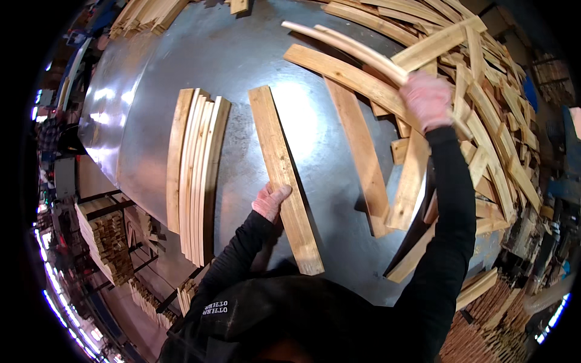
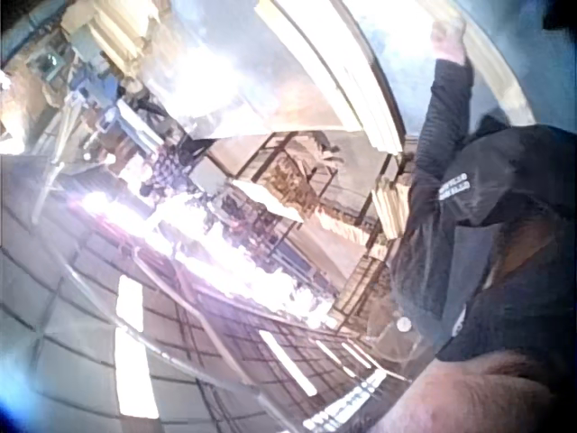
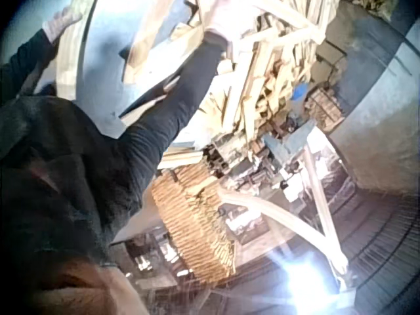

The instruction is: The person repeatedly picks up thin wooden planks from a large pile on a metal table and stacks them into neat, aligned bundles. The person wears pink gloves and works continuously to organize the scattered planks into orderly stacks.

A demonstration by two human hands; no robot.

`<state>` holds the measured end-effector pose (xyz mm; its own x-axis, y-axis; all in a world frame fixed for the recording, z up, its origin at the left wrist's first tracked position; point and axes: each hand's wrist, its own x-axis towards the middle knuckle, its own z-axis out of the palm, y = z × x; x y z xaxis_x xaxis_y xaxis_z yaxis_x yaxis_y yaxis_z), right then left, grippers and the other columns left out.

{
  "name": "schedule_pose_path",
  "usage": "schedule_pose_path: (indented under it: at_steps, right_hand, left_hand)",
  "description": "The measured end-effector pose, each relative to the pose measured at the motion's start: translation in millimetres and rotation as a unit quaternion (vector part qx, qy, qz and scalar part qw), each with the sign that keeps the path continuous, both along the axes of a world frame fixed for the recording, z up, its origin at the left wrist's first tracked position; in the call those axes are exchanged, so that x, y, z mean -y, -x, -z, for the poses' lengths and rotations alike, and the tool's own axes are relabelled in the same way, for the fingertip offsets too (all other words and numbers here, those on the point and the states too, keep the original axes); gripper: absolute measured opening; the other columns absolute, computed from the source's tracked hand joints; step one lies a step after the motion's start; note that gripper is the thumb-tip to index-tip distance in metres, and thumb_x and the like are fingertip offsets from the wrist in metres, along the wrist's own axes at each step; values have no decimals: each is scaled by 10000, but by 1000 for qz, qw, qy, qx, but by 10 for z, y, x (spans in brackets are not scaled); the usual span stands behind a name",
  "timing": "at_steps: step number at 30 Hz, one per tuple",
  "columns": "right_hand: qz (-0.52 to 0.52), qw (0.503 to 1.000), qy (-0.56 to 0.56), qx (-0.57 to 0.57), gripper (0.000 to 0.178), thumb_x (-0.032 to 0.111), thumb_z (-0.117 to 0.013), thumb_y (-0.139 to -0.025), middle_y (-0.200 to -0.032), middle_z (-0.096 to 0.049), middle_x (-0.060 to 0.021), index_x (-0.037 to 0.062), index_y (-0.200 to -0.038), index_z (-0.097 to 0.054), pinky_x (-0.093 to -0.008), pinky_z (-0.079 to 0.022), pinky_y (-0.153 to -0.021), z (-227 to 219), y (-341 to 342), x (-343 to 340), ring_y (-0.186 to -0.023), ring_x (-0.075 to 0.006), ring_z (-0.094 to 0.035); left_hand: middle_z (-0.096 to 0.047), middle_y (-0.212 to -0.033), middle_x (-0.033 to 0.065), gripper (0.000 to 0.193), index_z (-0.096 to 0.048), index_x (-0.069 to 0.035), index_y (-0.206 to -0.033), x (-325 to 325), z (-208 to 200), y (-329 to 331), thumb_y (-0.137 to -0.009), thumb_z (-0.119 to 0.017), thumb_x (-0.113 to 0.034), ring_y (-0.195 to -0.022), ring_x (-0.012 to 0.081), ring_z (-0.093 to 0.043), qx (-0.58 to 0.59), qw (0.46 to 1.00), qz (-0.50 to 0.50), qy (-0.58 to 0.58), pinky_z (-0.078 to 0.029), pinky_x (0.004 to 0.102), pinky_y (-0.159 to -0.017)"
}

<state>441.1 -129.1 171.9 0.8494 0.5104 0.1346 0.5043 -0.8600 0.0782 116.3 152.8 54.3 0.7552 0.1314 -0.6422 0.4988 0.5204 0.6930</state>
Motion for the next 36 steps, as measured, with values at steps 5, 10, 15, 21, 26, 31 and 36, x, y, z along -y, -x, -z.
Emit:
schedule_pose_path:
  at_steps: [5,10,15,21,26,31,36]
  right_hand:
    - [-107,991,23,-82,155,241,-560,-851,-736,-539,-42,99,-914,-560,-353,-440,-560,57,1914,-426,-661,-215,-577]
    - [-81,988,-73,-107,712,509,-616,-846,-1278,-536,-136,97,-1402,-449,-435,-365,-1024,185,1846,-370,-1170,-310,-518]
    - [233,963,71,-111,978,435,-804,-595,-1390,-472,-232,36,-1388,-393,-500,-368,-1051,180,302,300,-1278,-374,-483]
    - [145,949,96,-263,886,329,-789,-605,-1100,-654,-243,4,-1335,-408,-395,-510,-888,-69,636,-90,-1048,-365,-640]
    - [131,795,-291,-516,772,288,-795,-737,-1072,-662,-187,12,-1357,-428,-363,-513,-879,70,1512,-261,-979,-286,-654]
    - [94,730,-296,-609,574,400,-757,-831,-932,-645,-76,54,-1225,-526,-325,-549,-767,428,2603,-1218,-815,-179,-627]
    - [107,737,-275,-608,808,432,-672,-833,-1231,-601,-243,29,-1445,-333,-394,-451,-980,1004,3283,-1726,-1153,-370,-586]
  left_hand:
    - [-609,-1165,118,475,-479,-14,-1317,295,-62,-313,-976,-580,-330,-1023,219,-617,35,962,-141,232,-518,392,-906]
    - [-620,-1117,106,451,-480,-27,-1294,538,77,-495,-882,-658,-73,-986,236,-620,-27,990,-114,74,-521,383,-879]
    - [-636,-1065,95,393,-539,-18,-1215,511,10,-427,-857,-683,-88,-967,223,-621,22,993,-85,79,-516,370,-872]
    - [-677,-969,94,435,-556,-23,-1190,-101,-450,-193,-805,-698,-168,-836,182,-640,-79,940,67,-326,-529,336,-787]
    - [-659,-1116,239,756,-341,-75,-1422,-816,-703,101,-808,-644,-397,-1018,378,-646,-138,789,201,-564,-482,446,-902]
    - [-640,-1184,210,816,-317,-59,-1461,-706,-434,369,-833,-684,-429,-1100,332,-626,-154,826,165,-516,-460,387,-960]
    - [-458,-1380,315,1118,-152,56,-1493,-364,-411,303,-755,-755,-528,-1284,378,-484,-60,858,185,-476,-401,402,-1050]
